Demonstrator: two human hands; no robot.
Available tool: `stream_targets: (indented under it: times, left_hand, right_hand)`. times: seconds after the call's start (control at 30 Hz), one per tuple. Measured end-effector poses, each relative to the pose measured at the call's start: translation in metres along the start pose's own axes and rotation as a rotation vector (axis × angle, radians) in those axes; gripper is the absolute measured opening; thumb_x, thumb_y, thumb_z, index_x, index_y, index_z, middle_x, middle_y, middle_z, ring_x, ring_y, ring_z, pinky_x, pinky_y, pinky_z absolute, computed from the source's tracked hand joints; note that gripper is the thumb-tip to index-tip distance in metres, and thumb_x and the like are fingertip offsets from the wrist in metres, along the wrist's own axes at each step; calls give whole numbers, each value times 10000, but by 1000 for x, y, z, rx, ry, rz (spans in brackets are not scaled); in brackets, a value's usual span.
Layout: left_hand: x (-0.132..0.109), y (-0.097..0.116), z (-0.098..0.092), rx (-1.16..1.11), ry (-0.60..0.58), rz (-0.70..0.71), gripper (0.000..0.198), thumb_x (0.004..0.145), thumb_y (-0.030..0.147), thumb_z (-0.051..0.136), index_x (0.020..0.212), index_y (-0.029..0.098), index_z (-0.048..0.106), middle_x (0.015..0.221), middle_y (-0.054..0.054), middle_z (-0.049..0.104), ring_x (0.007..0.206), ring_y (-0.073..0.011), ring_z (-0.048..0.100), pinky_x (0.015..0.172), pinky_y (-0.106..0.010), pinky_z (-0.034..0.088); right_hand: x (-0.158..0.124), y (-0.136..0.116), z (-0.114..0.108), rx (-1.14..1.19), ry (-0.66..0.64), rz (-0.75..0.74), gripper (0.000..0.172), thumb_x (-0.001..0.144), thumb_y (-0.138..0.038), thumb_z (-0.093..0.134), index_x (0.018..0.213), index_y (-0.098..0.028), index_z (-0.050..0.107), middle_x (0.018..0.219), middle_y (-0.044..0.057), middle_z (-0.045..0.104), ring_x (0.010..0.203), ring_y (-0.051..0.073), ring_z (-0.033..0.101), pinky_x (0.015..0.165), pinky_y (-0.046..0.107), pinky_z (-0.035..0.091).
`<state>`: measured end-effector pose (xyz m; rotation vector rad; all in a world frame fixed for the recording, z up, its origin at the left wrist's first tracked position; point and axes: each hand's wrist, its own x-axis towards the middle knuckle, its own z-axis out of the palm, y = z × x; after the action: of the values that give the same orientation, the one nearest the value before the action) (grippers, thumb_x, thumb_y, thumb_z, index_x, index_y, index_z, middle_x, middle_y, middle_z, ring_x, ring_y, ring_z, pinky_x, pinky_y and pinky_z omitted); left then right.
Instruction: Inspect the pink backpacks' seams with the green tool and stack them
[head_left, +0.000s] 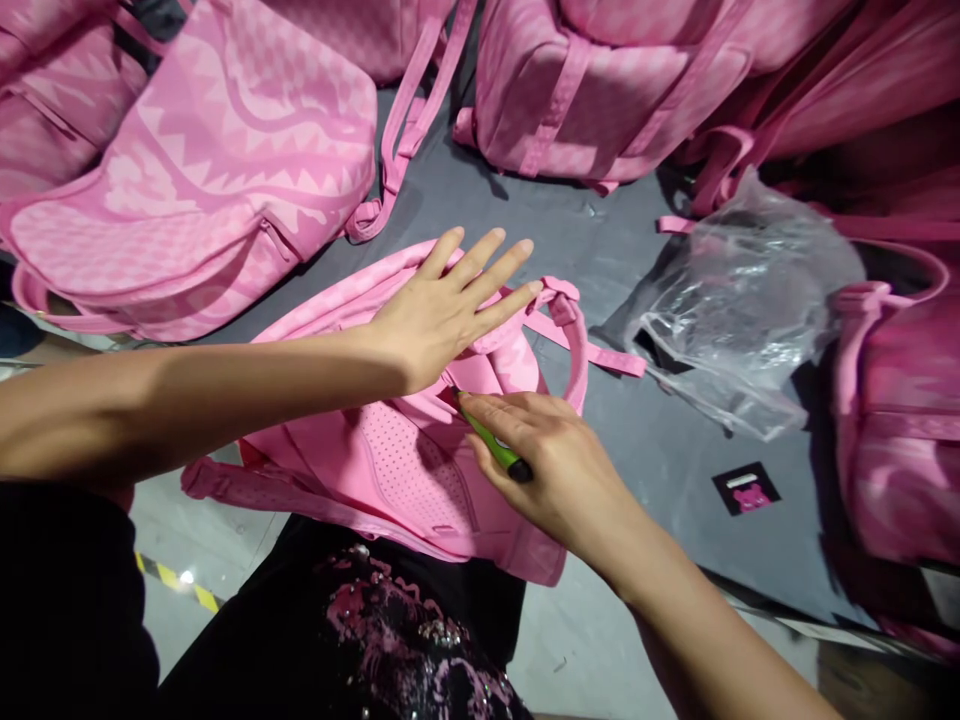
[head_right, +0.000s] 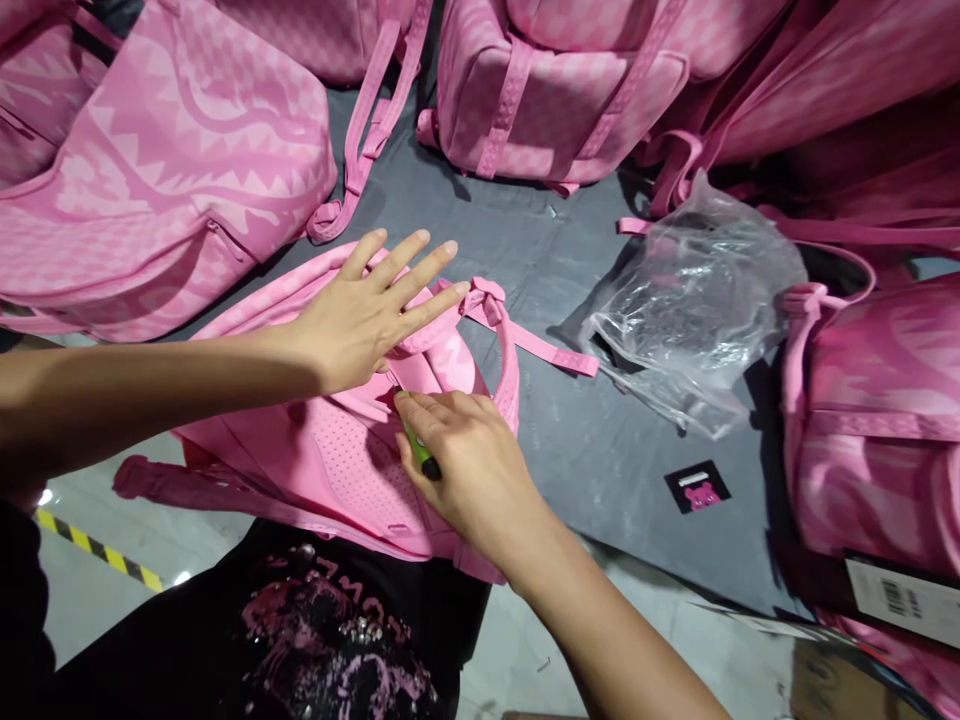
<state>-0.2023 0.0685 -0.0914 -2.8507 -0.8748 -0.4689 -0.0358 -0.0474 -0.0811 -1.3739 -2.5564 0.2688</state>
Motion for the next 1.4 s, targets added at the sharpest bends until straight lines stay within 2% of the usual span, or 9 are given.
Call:
stream_targets:
  times: [0.07,0.23,0.4,0.57,0.67,0.83,1.0,1.17,1.4]
  left_hand:
    - [0,0,1,-32,14,4,720,868,398,552,1531,193,361,1577,-116,310,1501,-460,218,1152,-653,229]
    - [0,0,-1,-23,-24,3,730,879,404,555,1540,191,328,1591,-119,288,1500,-454,223,1164,-662,207]
    - [-1,0,-3,-1,-43,-11,710,885,372,531,1543,210,320,1596,-98,291,1506,-475,189,1137,-672,251]
    - [-2,0,-6,70,-63,6,695,890,316,515,1547,199,320,1615,-105,241,1521,-422,200,1150,-634,269]
    - [-1,1,-8,83,-66,0,669,899,289,495,1542,191,342,1613,-105,259,1511,-435,221,1125,-639,305]
    - [-1,3,-9,78,-68,-34,658,898,249,461,1544,228,341,1613,-80,267,1489,-470,233,1049,-630,388]
    - [-1,3,-7,83,-76,-44,682,892,265,459,1556,227,311,1621,-87,240,1485,-493,217,1040,-652,387]
    - [0,3,-8,39,-59,-37,673,888,254,473,1545,214,331,1618,-87,254,1496,-470,217,1072,-642,365]
    - [-1,3,-7,18,-101,-35,664,907,282,471,1550,214,323,1634,-79,224,1519,-454,169,1120,-664,296]
  right_hand:
    - [6,-1,-1,26,-8,6,276,955,-211,523,1180,-173,677,1096,87,777,928,244,704,809,405,519]
    - [16,-7,-4,-152,-63,7,211,914,-201,588,1084,-164,709,1017,98,787,871,284,705,731,425,488]
    - [17,-10,-4,-116,-47,21,217,924,-187,585,1111,-182,695,1044,83,783,911,260,710,752,397,484]
    - [18,-11,-4,-125,-68,44,163,919,-201,596,1042,-190,701,971,72,787,839,250,711,719,383,472]
    - [18,-10,-5,-131,-75,37,149,915,-207,598,1029,-203,694,926,66,785,804,241,703,699,371,462]
    - [17,-10,-5,-116,-75,35,157,906,-188,599,1032,-207,691,962,67,788,833,240,709,715,369,460]
    - [12,-15,5,-94,65,98,189,938,-241,575,1074,-183,694,986,80,792,859,249,718,755,383,457]
    - [11,-18,12,-9,150,142,223,951,-242,542,1089,-167,700,921,73,791,805,230,716,782,394,461]
    - [12,-20,12,21,170,199,246,944,-262,542,1082,-169,723,900,83,787,793,233,712,828,420,483]
